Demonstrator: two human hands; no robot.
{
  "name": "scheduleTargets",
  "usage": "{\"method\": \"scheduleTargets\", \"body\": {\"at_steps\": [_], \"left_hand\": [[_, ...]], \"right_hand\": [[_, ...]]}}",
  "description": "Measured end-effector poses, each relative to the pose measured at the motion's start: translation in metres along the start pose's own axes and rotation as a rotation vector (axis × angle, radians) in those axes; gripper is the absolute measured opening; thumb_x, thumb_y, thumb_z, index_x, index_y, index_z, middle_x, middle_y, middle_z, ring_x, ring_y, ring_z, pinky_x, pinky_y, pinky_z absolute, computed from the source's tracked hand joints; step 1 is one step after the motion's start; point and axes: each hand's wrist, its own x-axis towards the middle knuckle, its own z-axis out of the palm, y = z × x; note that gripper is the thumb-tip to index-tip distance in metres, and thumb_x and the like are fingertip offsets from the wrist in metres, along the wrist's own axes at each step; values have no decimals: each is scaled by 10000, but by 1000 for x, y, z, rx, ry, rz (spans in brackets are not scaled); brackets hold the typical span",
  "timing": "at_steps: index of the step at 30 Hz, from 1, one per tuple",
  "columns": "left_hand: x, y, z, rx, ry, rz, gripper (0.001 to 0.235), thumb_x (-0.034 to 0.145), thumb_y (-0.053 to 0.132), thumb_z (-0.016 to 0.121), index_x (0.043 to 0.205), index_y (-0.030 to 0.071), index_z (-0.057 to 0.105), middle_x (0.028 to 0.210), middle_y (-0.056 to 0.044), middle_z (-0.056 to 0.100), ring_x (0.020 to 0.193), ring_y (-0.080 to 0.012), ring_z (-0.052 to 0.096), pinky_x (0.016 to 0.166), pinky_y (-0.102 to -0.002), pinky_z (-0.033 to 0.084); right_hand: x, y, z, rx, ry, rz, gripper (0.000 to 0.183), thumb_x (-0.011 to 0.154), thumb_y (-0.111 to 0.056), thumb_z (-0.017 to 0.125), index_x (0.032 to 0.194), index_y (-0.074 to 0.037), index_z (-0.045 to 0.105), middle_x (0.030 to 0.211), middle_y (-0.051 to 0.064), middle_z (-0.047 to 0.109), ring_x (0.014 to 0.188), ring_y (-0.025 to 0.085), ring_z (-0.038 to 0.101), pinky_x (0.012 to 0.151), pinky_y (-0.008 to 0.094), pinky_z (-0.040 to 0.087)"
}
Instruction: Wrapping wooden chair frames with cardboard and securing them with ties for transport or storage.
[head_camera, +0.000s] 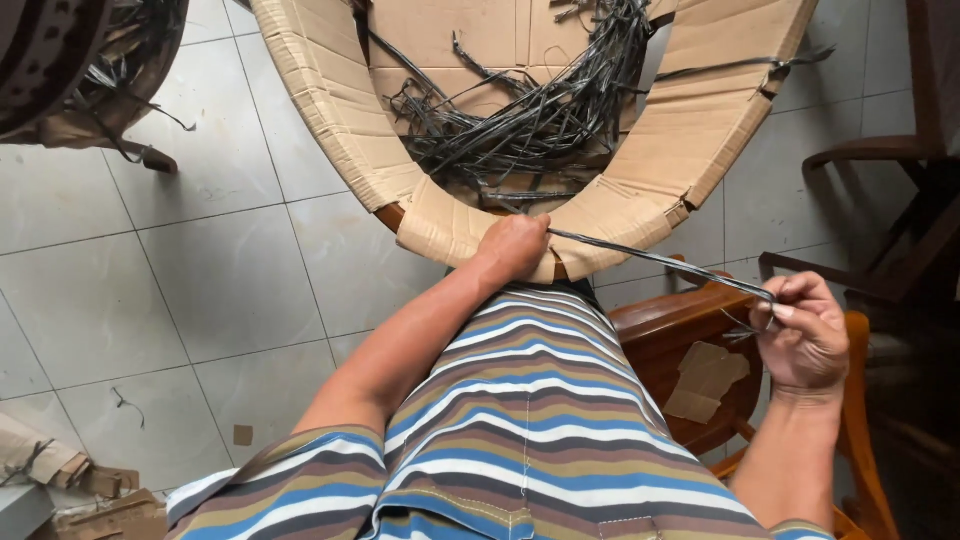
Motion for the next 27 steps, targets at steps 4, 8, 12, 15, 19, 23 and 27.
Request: {"method": "scheduleTargets", "body": {"at_steps": [4, 8, 12, 15, 19, 23, 27], "left_hand": [[-26, 12, -19, 16, 23, 96, 351, 1026, 389, 490, 1002, 54, 594, 897, -219, 726, 833, -441, 668, 700, -568, 511], [-43, 12, -27, 70, -29, 207, 553, 1034, 571, 408, 1044, 64, 627, 980, -206, 728, 918, -415, 654, 786, -534, 496], [-44, 3, -8, 155, 62, 253, 518, 916, 623, 558, 1062, 130, 624, 906, -133, 705, 919, -366, 692, 817, -484, 566], [-47, -1, -5, 214, 96, 285, 495, 830, 585, 692, 1098, 177, 606, 913, -81, 692, 918, -328, 682, 801, -461, 570], [-54, 2, -7, 205, 90, 291, 467, 831, 542, 711, 1119, 192, 599, 944, -63, 702, 938, -315, 678, 823, -453, 562], [-60, -2, -4, 198, 196, 333, 422, 807, 515, 737, 1070, 222, 584, 904, -38, 692, 876, -295, 674, 804, -440, 548], [-63, 0, 0, 167, 344, 367, 294, 973, 478, 564, 1033, 191, 597, 835, -60, 681, 790, -302, 677, 763, -433, 543]], "right_hand": [[2, 16, -34, -169, 197, 78, 247, 845, 33, 522, 1040, -112, 571, 947, 97, 657, 760, 103, 627, 581, 146, 408], [13, 26, -16, -1189, 250, 323, 451, 895, -68, 567, 1343, -110, 593, 1249, 128, 594, 1093, 281, 546, 868, 400, 464], [29, 44, 34, -1147, 176, 89, 651, 1041, -219, 662, 1568, 1, 348, 1423, 313, 551, 1304, 453, 542, 1051, 549, 454], [50, 70, 75, -928, 243, 106, 625, 1087, -345, 667, 1485, 35, 370, 1316, 351, 560, 1243, 474, 583, 975, 593, 497], [77, 137, 56, -565, 278, 199, 771, 1044, -462, 744, 1453, 53, 340, 1091, 232, 661, 927, 321, 709, 764, 470, 561], [72, 144, 53, -530, 318, 203, 463, 1021, -384, 743, 1148, 11, 538, 869, 207, 691, 776, 278, 756, 682, 413, 626], [62, 132, 56, -508, 307, 165, 309, 1020, -320, 711, 1074, -60, 553, 757, 84, 670, 718, 180, 751, 652, 299, 612]]}}
